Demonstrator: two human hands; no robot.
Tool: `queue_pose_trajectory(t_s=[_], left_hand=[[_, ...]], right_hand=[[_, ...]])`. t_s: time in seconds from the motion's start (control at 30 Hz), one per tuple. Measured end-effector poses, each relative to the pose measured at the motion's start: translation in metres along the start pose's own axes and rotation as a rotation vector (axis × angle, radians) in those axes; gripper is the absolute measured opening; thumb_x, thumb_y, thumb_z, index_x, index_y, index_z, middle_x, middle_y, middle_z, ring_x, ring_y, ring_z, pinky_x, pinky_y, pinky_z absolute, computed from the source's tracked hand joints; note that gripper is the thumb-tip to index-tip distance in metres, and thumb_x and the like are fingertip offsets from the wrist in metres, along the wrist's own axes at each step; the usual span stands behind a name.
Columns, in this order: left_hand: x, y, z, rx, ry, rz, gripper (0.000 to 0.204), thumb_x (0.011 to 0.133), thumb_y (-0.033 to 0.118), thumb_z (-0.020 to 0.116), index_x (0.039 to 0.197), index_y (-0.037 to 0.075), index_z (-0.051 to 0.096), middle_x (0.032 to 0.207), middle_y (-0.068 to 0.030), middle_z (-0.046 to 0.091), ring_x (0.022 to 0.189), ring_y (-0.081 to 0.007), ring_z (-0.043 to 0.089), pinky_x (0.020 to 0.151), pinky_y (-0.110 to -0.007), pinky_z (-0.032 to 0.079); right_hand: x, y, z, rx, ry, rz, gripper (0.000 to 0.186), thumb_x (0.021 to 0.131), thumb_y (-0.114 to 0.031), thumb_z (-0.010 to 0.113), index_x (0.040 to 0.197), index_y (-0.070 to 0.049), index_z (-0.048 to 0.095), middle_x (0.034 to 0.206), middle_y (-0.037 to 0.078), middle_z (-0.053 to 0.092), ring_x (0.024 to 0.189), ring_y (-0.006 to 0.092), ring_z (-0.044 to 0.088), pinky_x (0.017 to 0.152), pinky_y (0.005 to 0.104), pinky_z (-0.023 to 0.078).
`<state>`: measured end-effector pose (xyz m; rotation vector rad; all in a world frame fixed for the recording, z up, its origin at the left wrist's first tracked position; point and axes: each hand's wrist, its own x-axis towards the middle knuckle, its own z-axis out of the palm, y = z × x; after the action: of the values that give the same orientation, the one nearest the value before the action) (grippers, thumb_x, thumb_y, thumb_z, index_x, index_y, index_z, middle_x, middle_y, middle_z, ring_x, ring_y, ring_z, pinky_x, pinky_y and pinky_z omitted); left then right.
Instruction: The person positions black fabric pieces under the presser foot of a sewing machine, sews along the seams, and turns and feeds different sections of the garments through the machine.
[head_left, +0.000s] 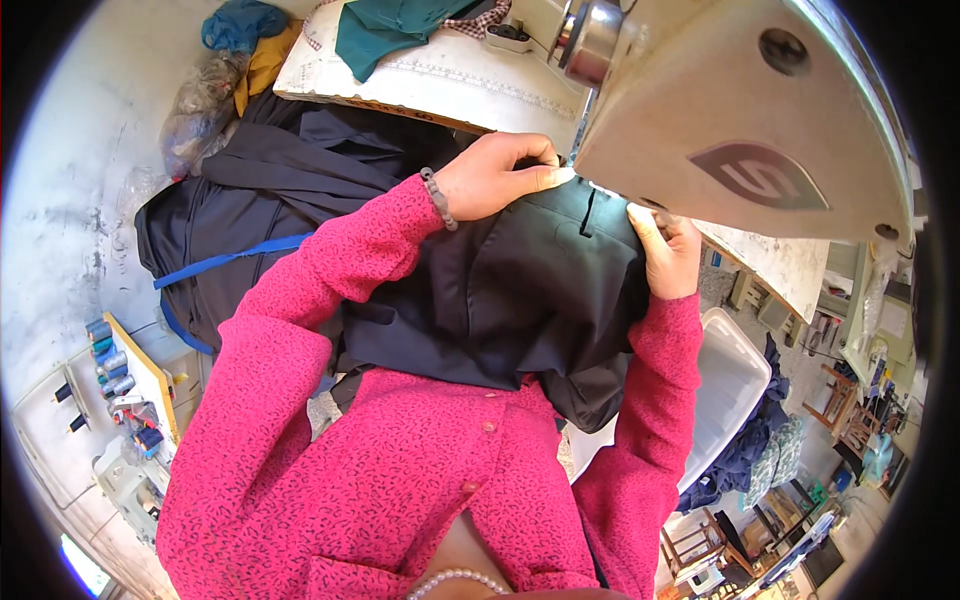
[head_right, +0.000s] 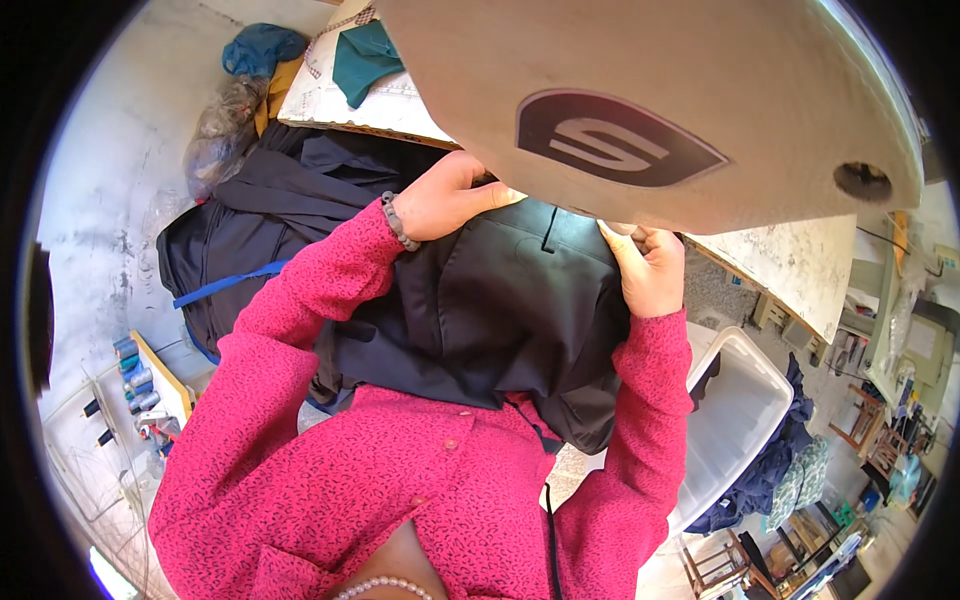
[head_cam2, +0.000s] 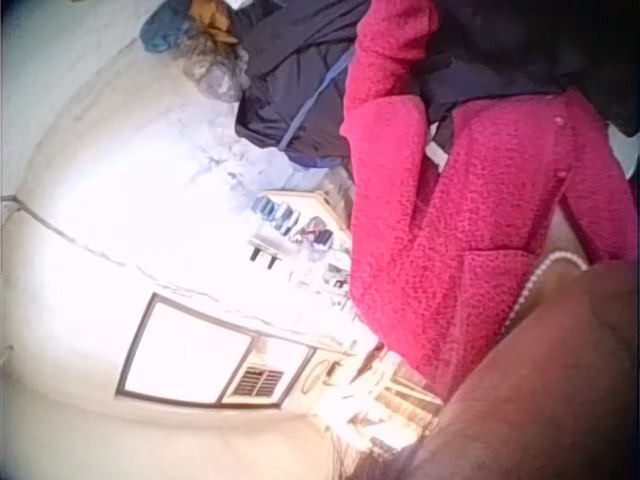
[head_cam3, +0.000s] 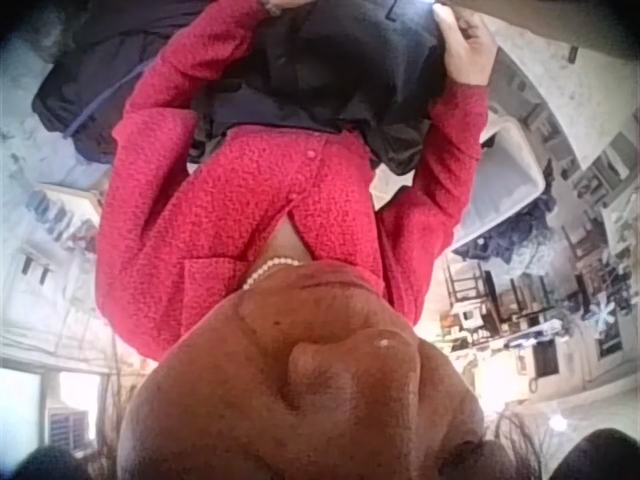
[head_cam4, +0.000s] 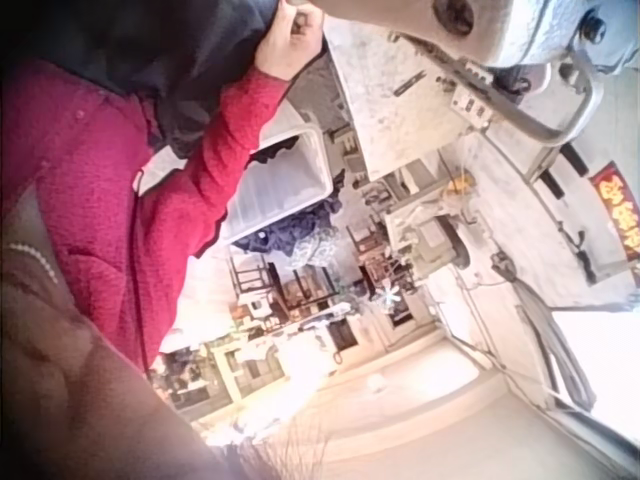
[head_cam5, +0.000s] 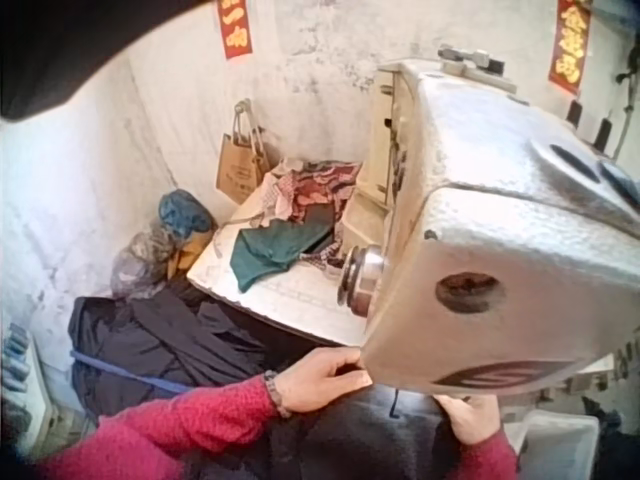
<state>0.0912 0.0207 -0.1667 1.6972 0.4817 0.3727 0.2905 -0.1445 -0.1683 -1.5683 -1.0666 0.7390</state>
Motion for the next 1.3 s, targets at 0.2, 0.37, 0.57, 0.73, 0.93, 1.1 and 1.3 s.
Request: queue_pose_trajectory(t_s=[0.2, 0.37, 0.57, 0.73, 0.93, 1.1, 1.3], left_hand=[[-0.001, 0.000, 0.002, -0.018, 0.013, 0.011, 0.027, 0.090, 0.025, 0.062, 0.082, -0.001, 0.056, 0.070, -0.0018, 0.052, 0.069, -0.0076, 0.043, 0.064, -0.026, 0.041], [-0.002, 0.000, 0.001, 0.010, 0.010, 0.006, 0.027, 0.090, 0.024, 0.062, 0.081, 0.000, 0.055, 0.070, -0.0008, 0.050, 0.068, -0.0074, 0.042, 0.063, -0.025, 0.039], [-0.004, -0.003, -0.001, -0.142, -0.025, -0.050, 0.024, 0.092, 0.022, 0.060, 0.082, 0.000, 0.055, 0.071, 0.0031, 0.049, 0.069, -0.0046, 0.041, 0.063, -0.022, 0.038], [-0.005, -0.005, -0.002, -0.255, -0.066, -0.113, 0.023, 0.093, 0.021, 0.059, 0.082, 0.001, 0.055, 0.073, 0.0058, 0.048, 0.070, -0.0019, 0.041, 0.062, -0.020, 0.037], [-0.006, -0.007, -0.003, -0.286, -0.078, -0.137, 0.025, 0.094, 0.024, 0.058, 0.081, 0.002, 0.056, 0.072, 0.0073, 0.047, 0.069, -0.0018, 0.039, 0.062, -0.020, 0.036], [-0.007, -0.008, -0.005, -0.226, -0.095, -0.155, 0.028, 0.095, 0.026, 0.057, 0.079, 0.003, 0.055, 0.070, 0.0078, 0.045, 0.069, -0.0022, 0.038, 0.062, -0.020, 0.036], [-0.006, 0.001, -0.012, -0.306, -0.260, -0.325, 0.034, 0.091, 0.017, 0.062, 0.118, -0.004, 0.058, 0.109, -0.0024, 0.064, 0.097, -0.0076, 0.055, 0.089, -0.024, 0.044]], right_hand=[[0.001, 0.003, -0.001, 0.095, -0.015, 0.051, 0.023, 0.084, -0.006, 0.067, 0.105, 0.004, 0.064, 0.099, 0.009, 0.068, 0.089, 0.0121, 0.062, 0.081, 0.0249, 0.047], [0.000, 0.006, -0.001, 0.071, -0.011, 0.066, 0.023, 0.085, -0.006, 0.066, 0.106, 0.004, 0.063, 0.098, 0.009, 0.068, 0.090, 0.0120, 0.062, 0.081, 0.0249, 0.047], [0.001, 0.008, -0.001, 0.051, -0.036, 0.063, 0.020, 0.086, -0.008, 0.066, 0.103, 0.003, 0.065, 0.097, 0.008, 0.069, 0.087, 0.0104, 0.062, 0.079, 0.0246, 0.047], [0.001, 0.009, 0.001, 0.066, -0.065, 0.079, 0.021, 0.087, -0.012, 0.065, 0.102, 0.003, 0.066, 0.093, 0.005, 0.069, 0.084, 0.0086, 0.060, 0.077, 0.0242, 0.047], [0.006, 0.005, -0.010, 0.046, -0.168, 0.100, 0.023, 0.089, -0.015, 0.063, 0.103, 0.004, 0.066, 0.092, 0.003, 0.068, 0.083, 0.0075, 0.057, 0.076, 0.0238, 0.046], [0.009, 0.004, -0.020, 0.005, -0.311, 0.193, 0.025, 0.089, -0.015, 0.062, 0.106, 0.004, 0.064, 0.096, 0.004, 0.067, 0.088, 0.0082, 0.057, 0.079, 0.0239, 0.045], [0.011, 0.004, -0.019, 0.158, -0.353, 0.294, 0.031, 0.086, -0.016, 0.066, 0.110, 0.003, 0.062, 0.104, 0.004, 0.064, 0.095, 0.0092, 0.056, 0.086, 0.0249, 0.044]])
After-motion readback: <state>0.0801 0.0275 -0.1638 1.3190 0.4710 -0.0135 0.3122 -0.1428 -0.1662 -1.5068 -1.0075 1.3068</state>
